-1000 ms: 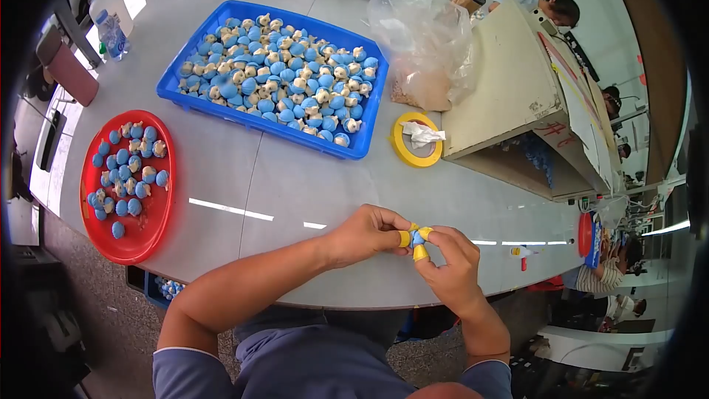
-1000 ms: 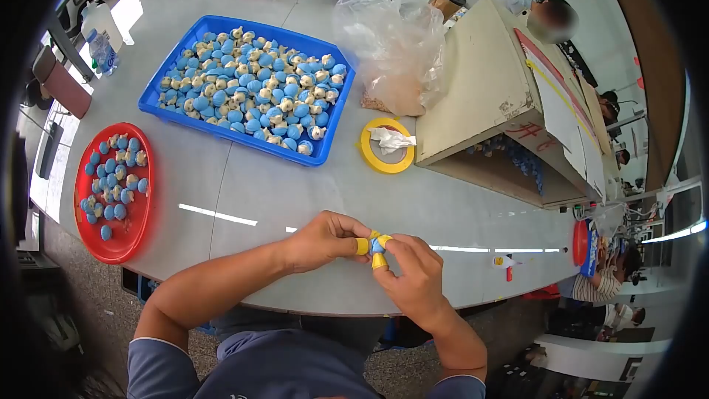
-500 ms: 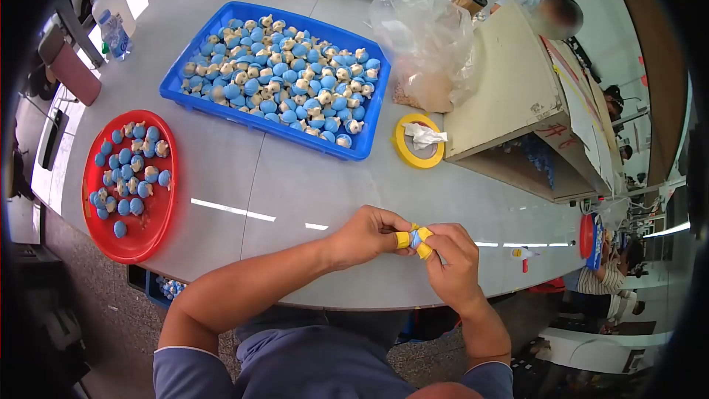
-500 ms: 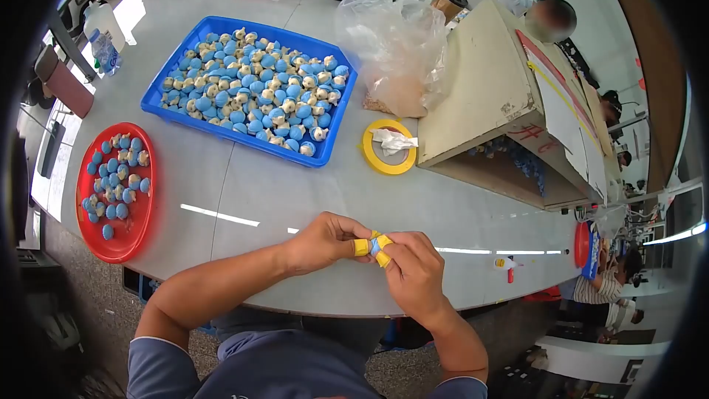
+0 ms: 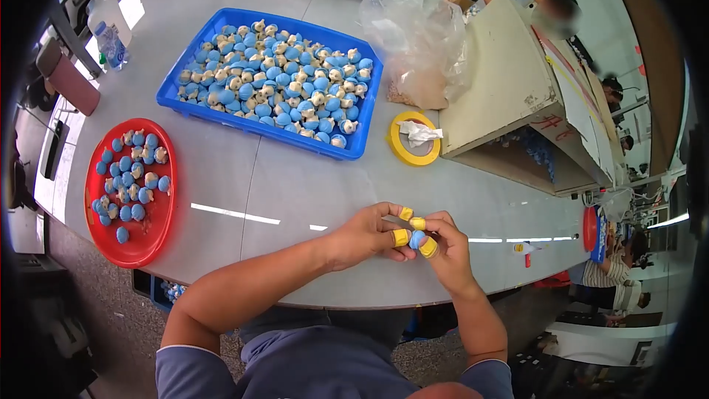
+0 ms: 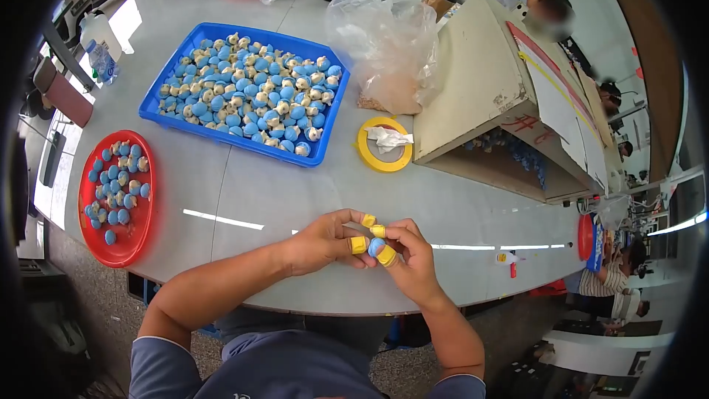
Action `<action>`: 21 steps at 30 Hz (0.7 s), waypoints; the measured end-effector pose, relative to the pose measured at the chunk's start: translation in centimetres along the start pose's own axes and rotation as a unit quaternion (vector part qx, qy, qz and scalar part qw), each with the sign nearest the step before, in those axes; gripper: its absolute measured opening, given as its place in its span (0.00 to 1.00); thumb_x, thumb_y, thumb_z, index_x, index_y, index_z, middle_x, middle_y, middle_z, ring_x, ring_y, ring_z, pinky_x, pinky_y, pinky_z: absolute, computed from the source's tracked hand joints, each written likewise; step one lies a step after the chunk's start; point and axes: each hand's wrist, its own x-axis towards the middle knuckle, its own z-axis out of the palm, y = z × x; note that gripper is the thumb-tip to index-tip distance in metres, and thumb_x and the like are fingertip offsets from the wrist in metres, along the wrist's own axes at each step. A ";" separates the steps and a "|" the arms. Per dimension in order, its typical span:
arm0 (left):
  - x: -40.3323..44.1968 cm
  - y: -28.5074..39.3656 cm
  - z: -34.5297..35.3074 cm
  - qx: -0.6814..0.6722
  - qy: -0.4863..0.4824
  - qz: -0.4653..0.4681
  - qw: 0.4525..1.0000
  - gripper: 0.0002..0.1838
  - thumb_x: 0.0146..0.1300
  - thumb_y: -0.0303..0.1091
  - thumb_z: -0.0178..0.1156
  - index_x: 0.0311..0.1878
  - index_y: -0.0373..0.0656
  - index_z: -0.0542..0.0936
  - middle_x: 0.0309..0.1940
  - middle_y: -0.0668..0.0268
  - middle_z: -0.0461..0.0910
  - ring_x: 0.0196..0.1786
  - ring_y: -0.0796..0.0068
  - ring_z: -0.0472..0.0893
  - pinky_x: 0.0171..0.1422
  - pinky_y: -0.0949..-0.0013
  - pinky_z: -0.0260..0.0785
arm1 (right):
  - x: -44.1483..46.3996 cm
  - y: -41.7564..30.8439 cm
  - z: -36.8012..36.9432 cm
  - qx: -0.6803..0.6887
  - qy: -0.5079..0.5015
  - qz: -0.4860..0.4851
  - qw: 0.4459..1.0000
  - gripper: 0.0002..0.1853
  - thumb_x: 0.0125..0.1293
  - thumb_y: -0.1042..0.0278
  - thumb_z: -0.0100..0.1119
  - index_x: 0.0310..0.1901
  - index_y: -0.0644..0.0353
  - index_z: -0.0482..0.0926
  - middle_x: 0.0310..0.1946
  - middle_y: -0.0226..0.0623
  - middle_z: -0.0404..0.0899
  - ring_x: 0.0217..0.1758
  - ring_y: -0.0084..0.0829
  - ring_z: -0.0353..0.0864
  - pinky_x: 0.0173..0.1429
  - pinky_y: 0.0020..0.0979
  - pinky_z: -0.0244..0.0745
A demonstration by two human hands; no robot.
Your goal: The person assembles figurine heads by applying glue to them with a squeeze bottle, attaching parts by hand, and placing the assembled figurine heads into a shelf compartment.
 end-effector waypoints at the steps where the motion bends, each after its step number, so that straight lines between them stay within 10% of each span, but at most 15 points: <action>1: 0.0 0.1 0.1 0.003 0.007 -0.003 1.000 0.23 0.74 0.30 0.59 0.66 0.35 0.65 0.53 0.54 0.82 0.51 0.66 0.86 0.55 0.67 0.81 | 0.0 0.0 0.3 0.027 0.004 0.014 1.000 0.14 0.69 0.69 0.68 0.50 0.66 0.78 0.47 0.33 0.72 0.46 0.22 0.73 0.48 0.25 0.75; 21: -0.2 -0.2 0.8 0.013 0.128 -0.002 0.992 0.14 0.77 0.34 0.54 0.55 0.32 0.72 0.48 0.52 0.83 0.48 0.63 0.87 0.53 0.67 0.81 | 0.6 1.2 2.8 0.196 0.096 0.176 0.960 0.10 0.74 0.66 0.58 0.34 0.61 0.76 0.28 0.24 0.74 0.33 0.12 0.68 0.36 0.21 0.66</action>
